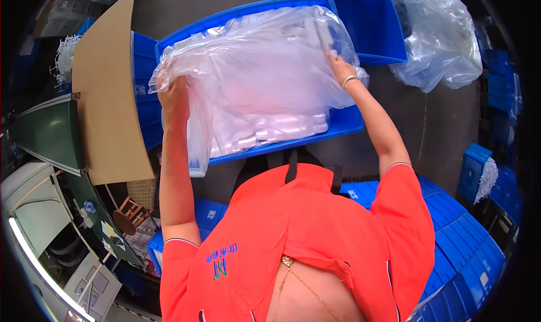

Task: Organizing and packaging electronic components into blue bins using plastic bags.

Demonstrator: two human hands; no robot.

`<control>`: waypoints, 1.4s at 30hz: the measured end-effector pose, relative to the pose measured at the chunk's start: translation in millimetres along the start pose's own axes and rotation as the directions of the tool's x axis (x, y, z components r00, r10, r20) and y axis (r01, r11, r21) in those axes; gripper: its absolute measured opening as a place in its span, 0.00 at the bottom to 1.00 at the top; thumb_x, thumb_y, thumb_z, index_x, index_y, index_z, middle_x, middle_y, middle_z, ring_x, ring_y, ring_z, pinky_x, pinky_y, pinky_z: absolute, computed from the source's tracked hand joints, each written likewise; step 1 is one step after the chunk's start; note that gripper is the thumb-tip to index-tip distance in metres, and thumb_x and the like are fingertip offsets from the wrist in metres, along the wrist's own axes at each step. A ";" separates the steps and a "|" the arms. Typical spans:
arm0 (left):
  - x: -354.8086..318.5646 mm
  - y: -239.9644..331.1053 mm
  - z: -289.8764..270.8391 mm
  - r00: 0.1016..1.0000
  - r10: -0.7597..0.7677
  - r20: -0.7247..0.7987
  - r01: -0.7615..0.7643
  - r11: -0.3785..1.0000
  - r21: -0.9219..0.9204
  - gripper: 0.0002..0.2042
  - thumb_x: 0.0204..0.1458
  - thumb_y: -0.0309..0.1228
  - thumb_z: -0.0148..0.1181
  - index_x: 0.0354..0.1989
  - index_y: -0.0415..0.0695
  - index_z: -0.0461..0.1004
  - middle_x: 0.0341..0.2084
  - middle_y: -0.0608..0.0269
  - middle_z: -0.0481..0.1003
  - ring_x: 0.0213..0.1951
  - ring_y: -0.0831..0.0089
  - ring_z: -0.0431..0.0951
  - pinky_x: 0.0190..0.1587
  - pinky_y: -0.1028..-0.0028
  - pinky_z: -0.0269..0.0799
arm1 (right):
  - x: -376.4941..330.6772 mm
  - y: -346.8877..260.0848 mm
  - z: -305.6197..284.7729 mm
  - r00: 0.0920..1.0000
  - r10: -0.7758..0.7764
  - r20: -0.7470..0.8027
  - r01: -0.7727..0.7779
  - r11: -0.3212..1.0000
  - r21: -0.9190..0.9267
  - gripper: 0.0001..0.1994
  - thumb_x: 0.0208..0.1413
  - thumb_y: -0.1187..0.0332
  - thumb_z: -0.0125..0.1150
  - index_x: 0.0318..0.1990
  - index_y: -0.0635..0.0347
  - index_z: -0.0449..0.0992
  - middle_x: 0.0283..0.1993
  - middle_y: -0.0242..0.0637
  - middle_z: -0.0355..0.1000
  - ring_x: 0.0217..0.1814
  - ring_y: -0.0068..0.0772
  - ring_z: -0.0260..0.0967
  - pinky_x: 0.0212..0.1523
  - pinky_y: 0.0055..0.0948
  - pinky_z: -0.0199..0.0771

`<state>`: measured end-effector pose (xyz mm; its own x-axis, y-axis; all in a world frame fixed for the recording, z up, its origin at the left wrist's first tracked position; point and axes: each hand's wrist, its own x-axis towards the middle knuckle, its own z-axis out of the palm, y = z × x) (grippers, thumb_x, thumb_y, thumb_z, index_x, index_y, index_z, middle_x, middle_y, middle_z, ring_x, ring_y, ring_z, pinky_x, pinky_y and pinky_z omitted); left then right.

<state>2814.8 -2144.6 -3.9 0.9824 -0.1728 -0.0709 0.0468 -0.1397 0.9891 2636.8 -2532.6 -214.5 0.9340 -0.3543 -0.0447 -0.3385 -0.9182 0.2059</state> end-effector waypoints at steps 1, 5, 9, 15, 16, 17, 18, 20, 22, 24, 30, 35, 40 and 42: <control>3.1 1.0 -3.6 1.000 0.006 -0.003 -0.006 1.000 0.003 0.16 0.48 0.28 0.56 0.46 0.41 0.68 0.39 0.62 0.70 0.38 0.77 0.70 0.39 0.79 0.67 | 9.0 2.8 -4.4 0.977 0.017 0.214 -0.050 0.988 0.149 0.22 0.44 0.66 0.55 0.50 0.50 0.66 0.54 0.49 0.62 0.52 0.47 0.64 0.48 0.41 0.68; 6.4 25.6 -7.0 0.994 0.082 0.073 -0.092 0.983 0.158 0.16 0.48 0.28 0.58 0.46 0.41 0.69 0.41 0.64 0.69 0.38 0.78 0.70 0.42 0.80 0.66 | 42.9 8.1 -108.8 0.953 -0.024 -0.302 0.229 0.709 0.667 0.09 0.41 0.75 0.51 0.33 0.61 0.72 0.29 0.49 0.71 0.30 0.47 0.70 0.33 0.36 0.70; 8.5 48.0 35.1 0.842 0.311 0.441 -0.417 0.894 0.166 0.24 0.42 0.30 0.66 0.50 0.43 0.66 0.40 0.63 0.70 0.40 0.79 0.70 0.42 0.79 0.67 | 50.8 -50.9 -279.8 0.899 -0.089 -0.429 0.433 0.331 0.838 0.05 0.51 0.77 0.48 0.34 0.61 0.70 0.22 0.35 0.68 0.17 0.22 0.64 0.16 0.18 0.63; 9.2 -0.5 107.3 0.820 0.210 0.532 -0.239 0.971 -0.014 0.18 0.42 0.25 0.59 0.45 0.45 0.70 0.38 0.62 0.72 0.45 0.72 0.68 0.46 0.75 0.65 | 28.3 -136.6 -318.4 0.842 -0.448 -0.300 0.320 -0.032 0.947 0.07 0.53 0.77 0.51 0.40 0.62 0.69 0.32 0.43 0.71 0.32 0.31 0.73 0.32 0.24 0.73; 6.1 5.0 104.7 0.828 0.263 0.495 -0.313 0.949 0.019 0.15 0.43 0.23 0.57 0.43 0.43 0.71 0.38 0.63 0.71 0.45 0.71 0.68 0.46 0.76 0.65 | 16.8 -122.0 -332.1 0.816 -0.396 -0.421 0.450 -0.023 0.893 0.10 0.53 0.74 0.53 0.43 0.61 0.69 0.37 0.43 0.71 0.37 0.34 0.72 0.38 0.25 0.73; 14.5 7.6 99.7 0.764 0.490 0.419 -0.494 0.863 -0.109 0.12 0.44 0.23 0.55 0.40 0.42 0.71 0.37 0.64 0.71 0.42 0.74 0.69 0.42 0.78 0.65 | 8.3 -99.5 -342.0 0.768 -0.358 -0.530 0.570 0.006 0.822 0.13 0.53 0.70 0.55 0.47 0.59 0.68 0.43 0.43 0.71 0.43 0.36 0.71 0.43 0.27 0.72; 30.2 -5.3 88.8 0.815 0.351 0.461 -0.316 0.936 -0.153 0.12 0.44 0.22 0.52 0.40 0.41 0.71 0.36 0.65 0.72 0.40 0.75 0.70 0.41 0.79 0.66 | 8.3 -65.1 -325.5 0.784 -0.260 -0.563 0.615 0.205 0.761 0.23 0.49 0.64 0.60 0.52 0.58 0.63 0.49 0.44 0.66 0.50 0.39 0.66 0.49 0.31 0.68; 29.8 5.0 79.0 0.901 0.111 0.420 -0.023 0.978 -0.208 0.11 0.43 0.19 0.47 0.33 0.41 0.73 0.27 0.67 0.72 0.31 0.80 0.70 0.32 0.80 0.66 | 0.2 -2.6 -288.1 0.803 -0.116 -0.585 0.582 0.365 0.727 0.41 0.40 0.55 0.68 0.61 0.55 0.51 0.60 0.44 0.55 0.62 0.44 0.54 0.58 0.37 0.59; 54.5 -12.7 59.2 0.917 0.104 0.385 -0.064 0.991 -0.114 0.09 0.43 0.19 0.46 0.30 0.41 0.73 0.23 0.69 0.71 0.27 0.82 0.68 0.29 0.80 0.65 | -18.4 -5.8 -259.8 0.844 -0.126 -0.522 0.522 0.422 0.741 0.54 0.32 0.53 0.72 0.64 0.54 0.40 0.65 0.45 0.47 0.67 0.47 0.45 0.62 0.42 0.51; 54.2 -13.2 60.9 0.895 0.132 0.425 -0.132 0.991 -0.031 0.06 0.44 0.21 0.48 0.25 0.41 0.73 0.16 0.73 0.66 0.23 0.84 0.64 0.25 0.80 0.61 | -43.7 -39.5 -207.1 0.920 -0.154 -0.359 0.383 0.545 0.746 0.58 0.31 0.58 0.74 0.65 0.54 0.34 0.67 0.45 0.43 0.68 0.48 0.42 0.64 0.41 0.48; 38.9 13.0 100.1 0.613 0.617 0.493 -0.649 0.750 -0.132 0.10 0.44 0.26 0.57 0.36 0.41 0.73 0.27 0.63 0.73 0.32 0.73 0.72 0.35 0.73 0.69 | 28.8 -99.9 -230.6 0.945 -0.213 -0.247 0.324 0.531 0.783 0.25 0.40 0.70 0.66 0.49 0.59 0.67 0.54 0.51 0.63 0.56 0.45 0.61 0.53 0.34 0.64; 34.3 27.7 98.9 0.707 0.257 0.658 -0.488 0.852 0.192 0.14 0.44 0.28 0.60 0.42 0.43 0.71 0.37 0.61 0.74 0.41 0.69 0.72 0.42 0.73 0.69 | 43.8 -117.6 -311.8 0.881 -0.115 -0.459 0.453 0.485 0.748 0.11 0.49 0.72 0.58 0.42 0.61 0.71 0.40 0.43 0.72 0.40 0.34 0.72 0.37 0.27 0.72; 44.7 39.7 64.8 0.789 0.287 0.543 -0.315 0.948 -0.045 0.09 0.46 0.27 0.59 0.36 0.41 0.74 0.32 0.63 0.75 0.36 0.74 0.74 0.39 0.76 0.70 | 39.1 -47.6 -311.0 0.532 0.015 -0.846 0.844 -0.092 0.529 0.36 0.47 0.58 0.63 0.60 0.58 0.52 0.59 0.48 0.57 0.61 0.48 0.55 0.60 0.38 0.57; 47.9 48.6 63.8 0.786 0.222 0.578 -0.234 0.971 -0.054 0.06 0.45 0.25 0.60 0.32 0.40 0.75 0.30 0.64 0.76 0.33 0.75 0.75 0.37 0.77 0.70 | 30.1 -49.1 -246.6 0.706 -0.098 -0.701 0.666 0.428 0.611 0.45 0.46 0.58 0.64 0.64 0.63 0.39 0.66 0.52 0.41 0.68 0.47 0.42 0.65 0.38 0.44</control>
<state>2852.6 -2221.9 32.5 0.6777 -0.7299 0.0888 -0.1745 -0.0424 0.9837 2709.6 -2454.5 15.1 0.7724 -0.0361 0.6341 0.4075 -0.7375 -0.5385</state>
